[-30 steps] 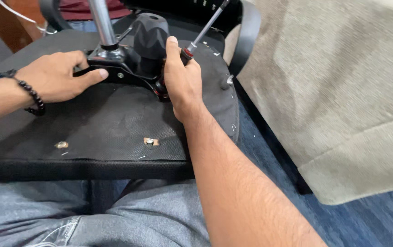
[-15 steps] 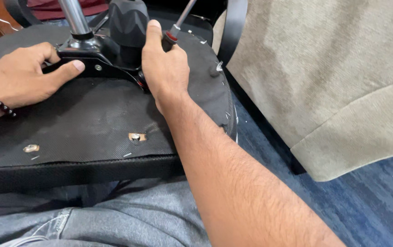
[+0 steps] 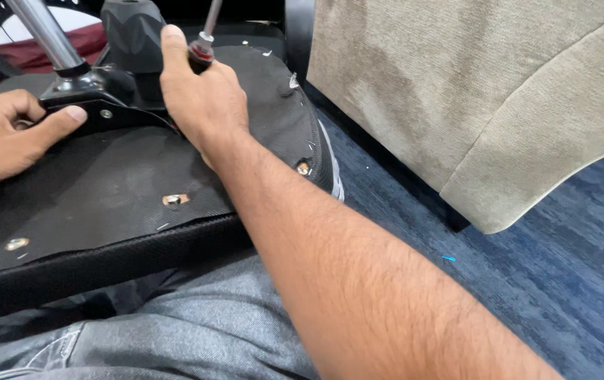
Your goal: The person uses a screwdriver to tighten screws on the underside of an office chair seat, securing the gas lift mechanism. The person then switches to a socket wrench to tighten additional bolts on the same mechanism.
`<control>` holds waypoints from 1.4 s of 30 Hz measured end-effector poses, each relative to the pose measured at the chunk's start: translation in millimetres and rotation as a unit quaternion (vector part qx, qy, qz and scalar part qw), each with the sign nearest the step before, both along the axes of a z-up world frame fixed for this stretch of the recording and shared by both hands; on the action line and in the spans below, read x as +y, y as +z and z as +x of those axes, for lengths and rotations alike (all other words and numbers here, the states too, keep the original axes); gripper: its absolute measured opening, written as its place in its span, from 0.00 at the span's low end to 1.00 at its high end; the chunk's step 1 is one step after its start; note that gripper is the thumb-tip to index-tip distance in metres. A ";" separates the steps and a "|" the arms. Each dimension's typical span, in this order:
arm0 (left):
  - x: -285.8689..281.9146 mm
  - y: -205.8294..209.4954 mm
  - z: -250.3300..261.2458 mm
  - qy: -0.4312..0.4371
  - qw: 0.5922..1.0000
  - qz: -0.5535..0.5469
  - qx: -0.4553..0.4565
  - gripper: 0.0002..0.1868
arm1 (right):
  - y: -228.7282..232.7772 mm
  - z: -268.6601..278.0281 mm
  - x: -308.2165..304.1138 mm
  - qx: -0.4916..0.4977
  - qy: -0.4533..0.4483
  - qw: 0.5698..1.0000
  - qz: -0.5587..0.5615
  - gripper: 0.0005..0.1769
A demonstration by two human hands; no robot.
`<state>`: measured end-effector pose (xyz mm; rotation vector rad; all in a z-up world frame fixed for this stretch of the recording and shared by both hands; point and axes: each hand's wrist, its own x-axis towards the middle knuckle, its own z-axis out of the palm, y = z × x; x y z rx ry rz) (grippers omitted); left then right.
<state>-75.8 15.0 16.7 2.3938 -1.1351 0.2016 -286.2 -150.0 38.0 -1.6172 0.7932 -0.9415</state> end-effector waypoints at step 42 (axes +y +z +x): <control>13.8 -5.9 -22.0 0.025 0.998 0.057 -0.010 0.32 | 1.7 -20.9 34.9 0.056 0.009 0.997 -0.043 0.21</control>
